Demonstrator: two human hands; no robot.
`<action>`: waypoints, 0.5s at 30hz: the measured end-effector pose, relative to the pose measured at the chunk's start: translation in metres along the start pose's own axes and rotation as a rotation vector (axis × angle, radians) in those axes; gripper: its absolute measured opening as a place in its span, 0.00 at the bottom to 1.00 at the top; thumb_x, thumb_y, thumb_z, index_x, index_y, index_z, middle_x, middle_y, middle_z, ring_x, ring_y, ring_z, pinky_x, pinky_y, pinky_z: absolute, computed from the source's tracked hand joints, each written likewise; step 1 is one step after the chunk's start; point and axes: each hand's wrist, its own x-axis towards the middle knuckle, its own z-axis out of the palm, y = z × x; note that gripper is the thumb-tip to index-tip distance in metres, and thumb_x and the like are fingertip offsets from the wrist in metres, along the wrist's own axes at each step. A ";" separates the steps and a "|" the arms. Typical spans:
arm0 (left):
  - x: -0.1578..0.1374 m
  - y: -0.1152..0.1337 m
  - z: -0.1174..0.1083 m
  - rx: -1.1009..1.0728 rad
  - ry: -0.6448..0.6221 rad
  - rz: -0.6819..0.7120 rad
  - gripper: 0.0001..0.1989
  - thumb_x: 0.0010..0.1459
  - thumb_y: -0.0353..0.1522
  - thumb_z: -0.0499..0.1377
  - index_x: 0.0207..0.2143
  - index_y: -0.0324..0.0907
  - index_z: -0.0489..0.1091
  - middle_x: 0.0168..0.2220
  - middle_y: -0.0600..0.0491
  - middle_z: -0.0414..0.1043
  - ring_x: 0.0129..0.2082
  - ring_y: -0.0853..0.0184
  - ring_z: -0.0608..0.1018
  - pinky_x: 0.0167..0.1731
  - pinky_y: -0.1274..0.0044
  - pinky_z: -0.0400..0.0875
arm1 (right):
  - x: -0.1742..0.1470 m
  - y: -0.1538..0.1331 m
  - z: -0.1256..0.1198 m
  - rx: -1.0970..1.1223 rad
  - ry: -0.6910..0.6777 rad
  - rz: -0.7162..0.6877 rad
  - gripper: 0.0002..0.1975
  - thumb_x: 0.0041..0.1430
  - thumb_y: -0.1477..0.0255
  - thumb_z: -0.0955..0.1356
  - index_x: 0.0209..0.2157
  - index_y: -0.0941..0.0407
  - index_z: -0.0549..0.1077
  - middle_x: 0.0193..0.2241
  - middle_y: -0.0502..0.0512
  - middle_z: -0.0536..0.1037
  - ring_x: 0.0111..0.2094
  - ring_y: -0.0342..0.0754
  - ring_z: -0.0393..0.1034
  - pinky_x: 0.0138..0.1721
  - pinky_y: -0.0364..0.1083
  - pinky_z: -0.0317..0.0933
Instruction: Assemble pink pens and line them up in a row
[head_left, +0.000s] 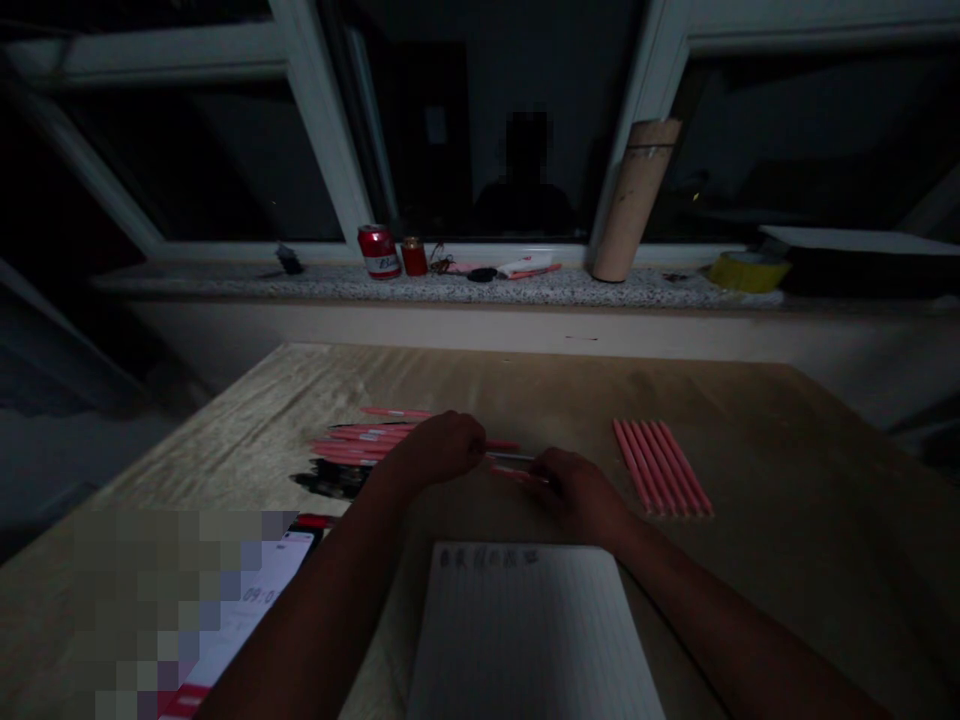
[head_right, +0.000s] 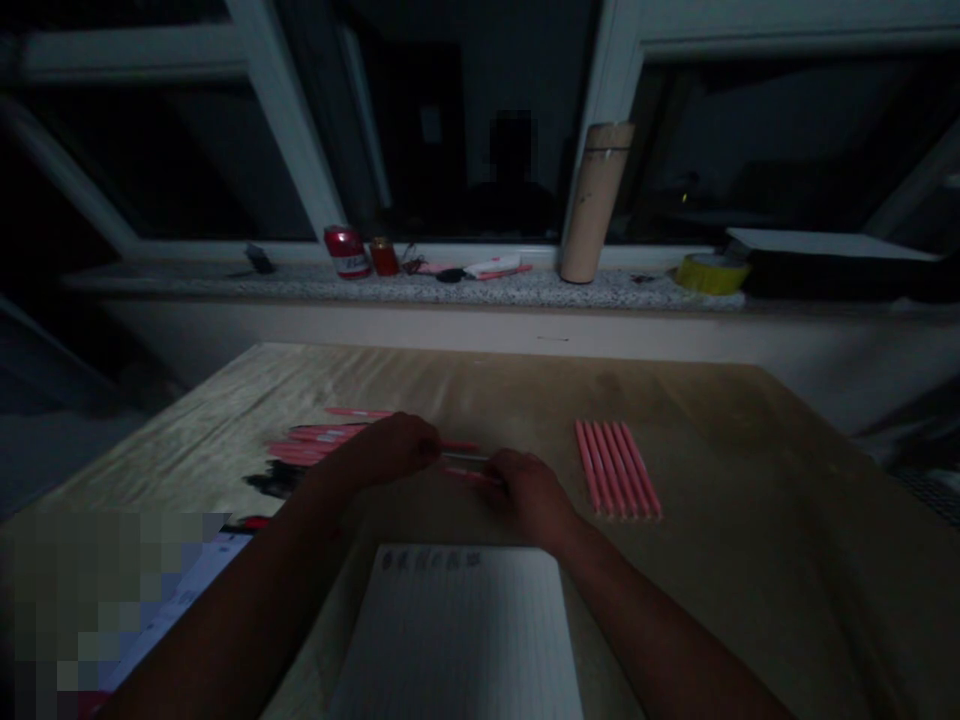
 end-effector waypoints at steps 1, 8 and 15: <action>0.000 -0.001 -0.001 0.007 -0.011 -0.015 0.11 0.49 0.30 0.52 0.31 0.40 0.74 0.31 0.49 0.75 0.31 0.66 0.75 0.30 0.78 0.63 | 0.000 0.001 0.000 0.016 0.017 0.018 0.08 0.57 0.68 0.63 0.34 0.57 0.70 0.28 0.53 0.72 0.29 0.45 0.65 0.30 0.42 0.55; 0.000 -0.002 -0.001 0.028 -0.014 -0.027 0.12 0.48 0.29 0.52 0.31 0.41 0.74 0.32 0.48 0.75 0.32 0.66 0.75 0.32 0.77 0.63 | -0.002 0.003 0.000 0.111 0.070 0.013 0.08 0.58 0.68 0.62 0.34 0.57 0.69 0.29 0.53 0.72 0.29 0.44 0.65 0.29 0.42 0.56; -0.001 0.002 -0.003 -0.003 -0.012 -0.012 0.12 0.50 0.30 0.52 0.32 0.40 0.75 0.32 0.47 0.75 0.33 0.65 0.75 0.34 0.76 0.64 | -0.001 0.000 -0.003 0.117 0.045 -0.005 0.07 0.57 0.69 0.63 0.33 0.57 0.70 0.29 0.53 0.72 0.29 0.44 0.65 0.29 0.42 0.56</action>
